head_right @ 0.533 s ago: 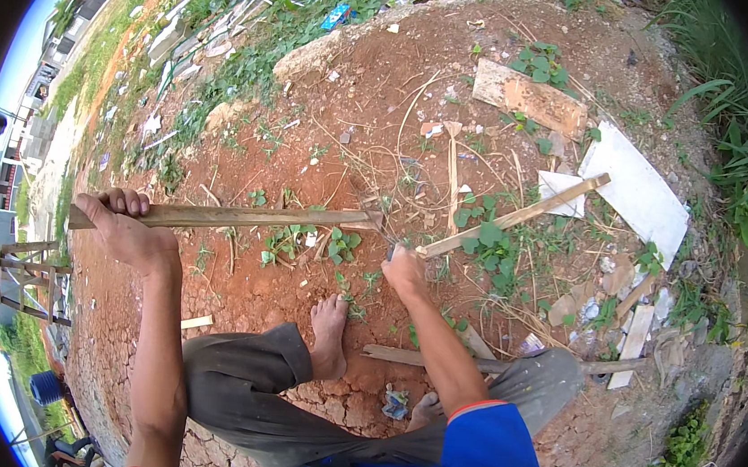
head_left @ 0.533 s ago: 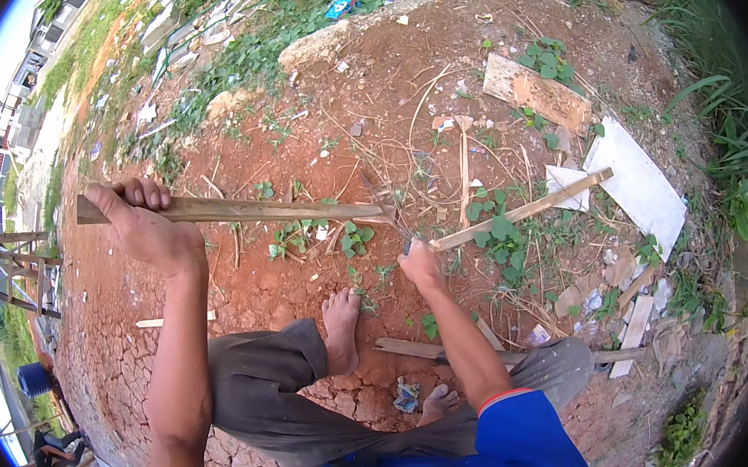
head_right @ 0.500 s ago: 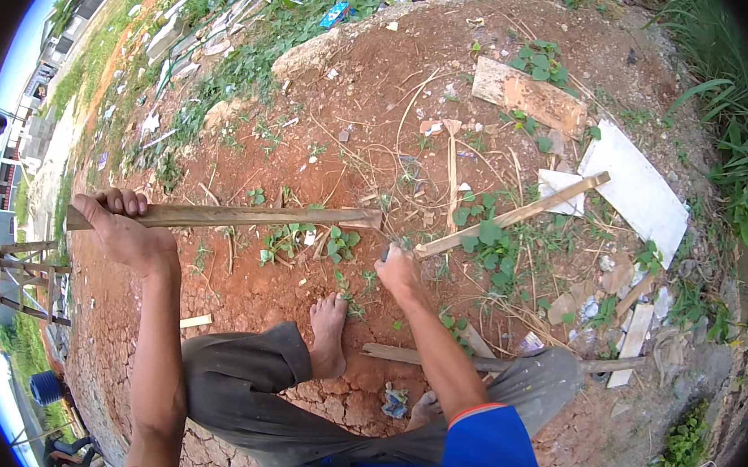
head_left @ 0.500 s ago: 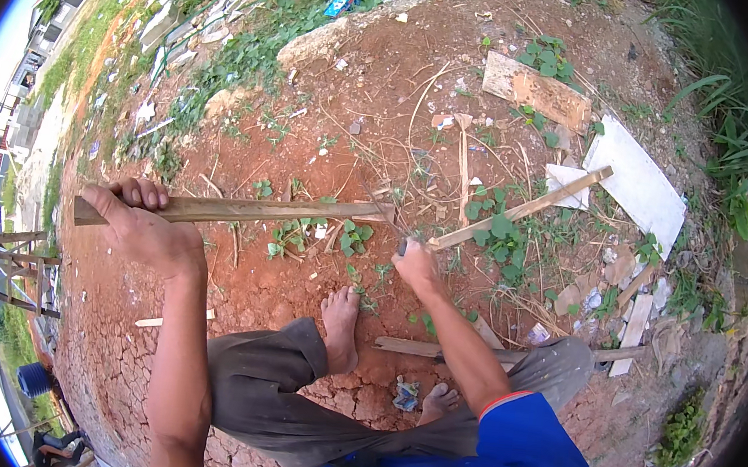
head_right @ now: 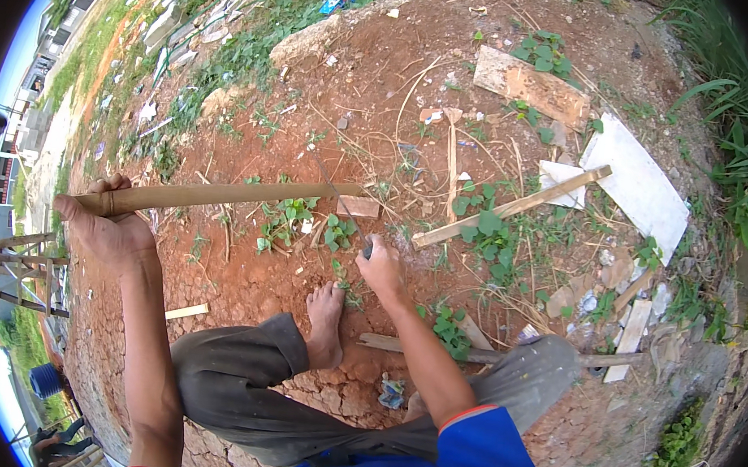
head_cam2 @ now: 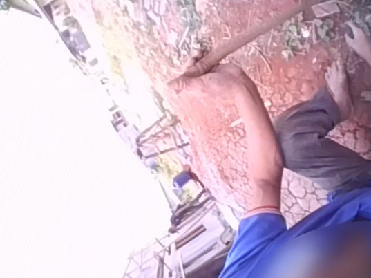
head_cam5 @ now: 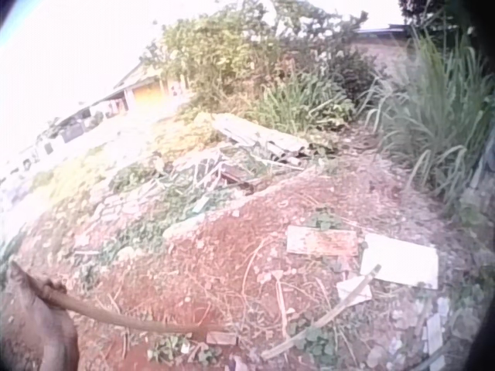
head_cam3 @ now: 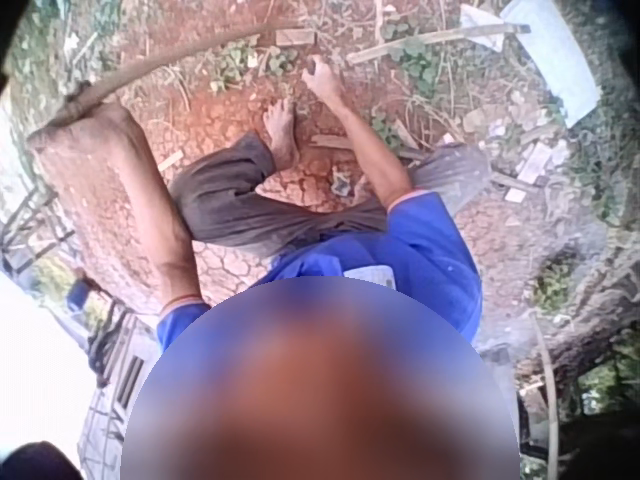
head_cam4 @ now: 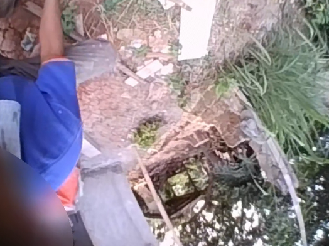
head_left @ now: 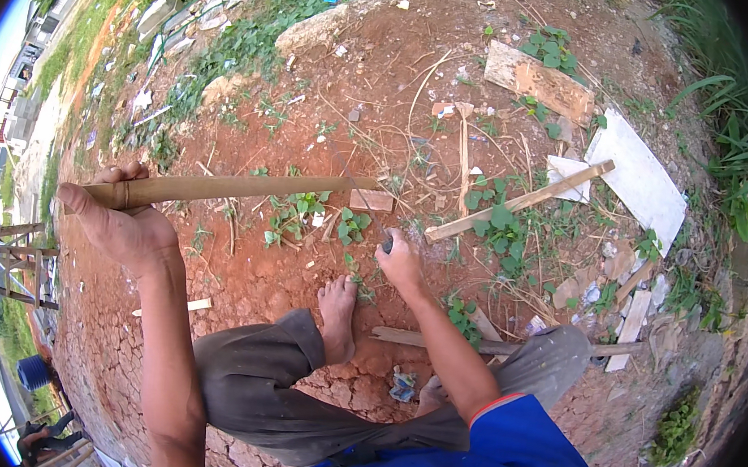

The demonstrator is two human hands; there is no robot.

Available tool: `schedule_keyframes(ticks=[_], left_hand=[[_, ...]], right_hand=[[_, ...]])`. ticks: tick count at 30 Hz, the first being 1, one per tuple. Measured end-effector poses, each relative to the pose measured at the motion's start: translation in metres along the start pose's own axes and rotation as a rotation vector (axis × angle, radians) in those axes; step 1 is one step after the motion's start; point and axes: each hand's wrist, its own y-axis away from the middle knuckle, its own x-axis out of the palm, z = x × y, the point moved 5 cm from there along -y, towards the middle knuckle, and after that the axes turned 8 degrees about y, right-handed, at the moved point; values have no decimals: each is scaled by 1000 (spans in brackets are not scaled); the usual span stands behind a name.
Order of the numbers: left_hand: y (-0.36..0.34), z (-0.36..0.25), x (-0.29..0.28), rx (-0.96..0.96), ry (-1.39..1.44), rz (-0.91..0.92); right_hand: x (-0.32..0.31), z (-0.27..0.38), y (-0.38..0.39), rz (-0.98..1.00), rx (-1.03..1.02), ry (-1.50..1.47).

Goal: The person sits on the ground and uses a knife to shave and shape a piece of wood. They repeatedly scrape the wood's surface to remove thin layers, occasionally adjusting their grip and the wood's orientation.

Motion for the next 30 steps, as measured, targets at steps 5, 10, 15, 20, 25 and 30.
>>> schedule_keyframes(ticks=[5, 10, 15, 20, 25, 30], left_hand=[[-6, -16, 1, 46, 72, 42], [-11, -12, -2, 12, 69, 16], [-16, -2, -12, 45, 21, 53], [-26, -2, -30, 62, -31, -74], [-22, -1, -30, 48, 22, -77], [-17, 2, -20, 8, 220, -25]], right_hand=[[-4, -2, 1, -19, -56, 2], [-9, 1, 6, 54, -2, 55], [-19, 22, 11, 80, -120, 11], [-30, -3, -6, 194, 49, 196], [-27, -34, -22, 193, 101, 223], [-14, -26, -15, 170, -227, -20]])
